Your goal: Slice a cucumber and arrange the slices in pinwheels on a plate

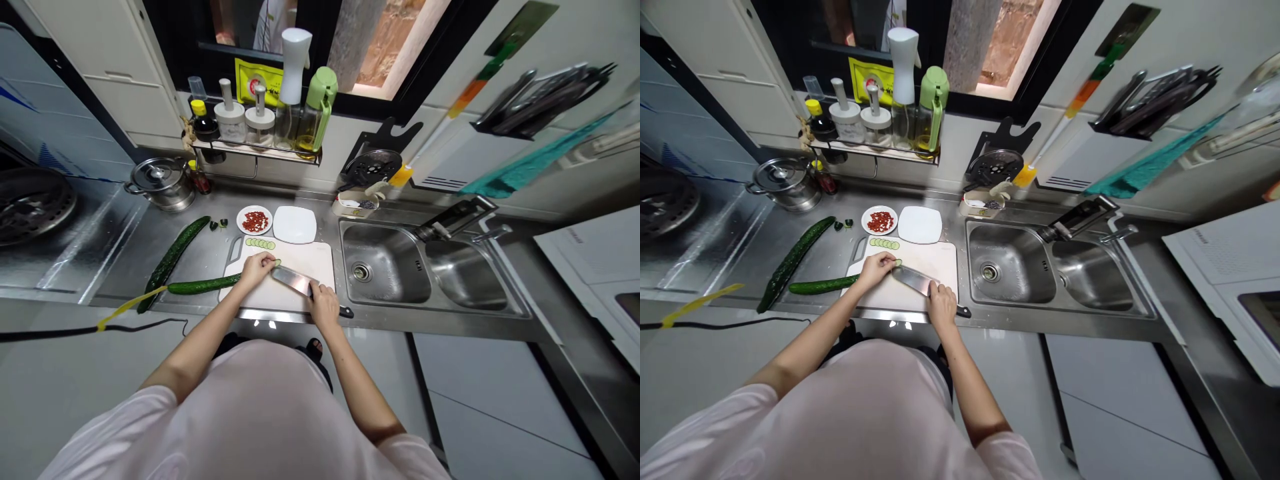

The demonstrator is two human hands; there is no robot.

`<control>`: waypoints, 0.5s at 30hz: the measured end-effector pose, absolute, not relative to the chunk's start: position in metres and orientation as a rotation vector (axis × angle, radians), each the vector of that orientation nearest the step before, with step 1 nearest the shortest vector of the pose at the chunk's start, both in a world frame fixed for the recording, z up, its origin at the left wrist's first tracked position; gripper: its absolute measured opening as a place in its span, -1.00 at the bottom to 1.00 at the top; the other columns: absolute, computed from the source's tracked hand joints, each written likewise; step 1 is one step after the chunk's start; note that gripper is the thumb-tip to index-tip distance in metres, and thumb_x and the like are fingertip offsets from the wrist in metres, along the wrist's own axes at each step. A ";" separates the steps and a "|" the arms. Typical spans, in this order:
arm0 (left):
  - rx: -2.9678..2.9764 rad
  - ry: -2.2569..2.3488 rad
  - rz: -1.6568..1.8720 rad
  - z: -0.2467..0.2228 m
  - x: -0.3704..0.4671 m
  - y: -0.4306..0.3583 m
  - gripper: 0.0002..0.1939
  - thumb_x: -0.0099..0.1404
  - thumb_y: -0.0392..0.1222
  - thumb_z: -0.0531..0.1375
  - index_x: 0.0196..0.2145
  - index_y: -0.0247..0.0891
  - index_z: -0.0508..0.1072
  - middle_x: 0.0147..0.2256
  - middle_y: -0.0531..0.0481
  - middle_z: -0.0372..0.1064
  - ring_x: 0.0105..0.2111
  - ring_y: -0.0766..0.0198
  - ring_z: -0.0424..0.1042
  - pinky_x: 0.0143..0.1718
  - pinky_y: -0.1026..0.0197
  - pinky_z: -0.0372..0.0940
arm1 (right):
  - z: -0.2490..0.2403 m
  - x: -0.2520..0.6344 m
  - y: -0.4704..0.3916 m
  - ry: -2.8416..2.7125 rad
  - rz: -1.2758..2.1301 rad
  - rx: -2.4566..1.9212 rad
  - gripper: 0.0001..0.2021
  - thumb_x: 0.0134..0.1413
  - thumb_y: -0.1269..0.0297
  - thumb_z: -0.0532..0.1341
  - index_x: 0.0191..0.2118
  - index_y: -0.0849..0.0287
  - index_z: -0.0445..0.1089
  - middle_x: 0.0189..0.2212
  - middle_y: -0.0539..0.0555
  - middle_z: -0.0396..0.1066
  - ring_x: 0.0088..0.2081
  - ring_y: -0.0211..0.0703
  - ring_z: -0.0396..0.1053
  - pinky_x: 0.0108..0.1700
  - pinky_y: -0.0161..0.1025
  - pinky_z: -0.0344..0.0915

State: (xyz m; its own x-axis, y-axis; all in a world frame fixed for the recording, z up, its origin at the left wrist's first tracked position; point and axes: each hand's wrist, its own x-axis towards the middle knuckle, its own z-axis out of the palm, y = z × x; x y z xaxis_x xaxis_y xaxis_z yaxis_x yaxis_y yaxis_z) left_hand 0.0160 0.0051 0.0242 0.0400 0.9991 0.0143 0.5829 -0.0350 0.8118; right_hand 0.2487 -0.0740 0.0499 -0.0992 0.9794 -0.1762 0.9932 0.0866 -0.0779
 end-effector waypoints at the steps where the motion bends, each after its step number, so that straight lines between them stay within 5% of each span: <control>1: 1.633 1.659 0.846 0.019 0.013 0.010 -0.83 0.19 -0.14 0.19 -0.27 -0.22 0.52 -0.39 0.02 0.49 -0.40 0.29 0.42 -0.31 0.26 0.28 | 0.048 0.251 -0.075 2.238 -0.276 2.078 -0.57 0.17 0.30 0.15 0.17 0.14 0.23 -0.14 0.16 0.37 -0.09 -0.02 0.24 -0.06 -0.21 0.06; 15: 1.760 1.978 0.608 -0.002 0.022 0.075 -0.75 0.18 -0.32 0.11 -0.23 -0.15 0.52 -0.31 -0.02 0.52 -0.30 0.20 0.44 -0.23 0.19 0.23 | 0.031 0.259 -0.070 2.126 -0.360 2.216 -0.60 0.16 0.30 0.14 0.13 0.11 0.26 -0.13 0.12 0.39 -0.06 -0.07 0.28 -0.06 -0.26 0.09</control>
State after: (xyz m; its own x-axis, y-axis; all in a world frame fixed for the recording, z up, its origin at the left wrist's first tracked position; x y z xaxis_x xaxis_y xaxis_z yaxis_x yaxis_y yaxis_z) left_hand 0.0221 0.0749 -0.0022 -0.1086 0.9938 -0.0232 0.8092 0.1020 0.5786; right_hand 0.2590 -0.0702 0.0311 0.0283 0.9792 -0.2009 0.9908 -0.0541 -0.1242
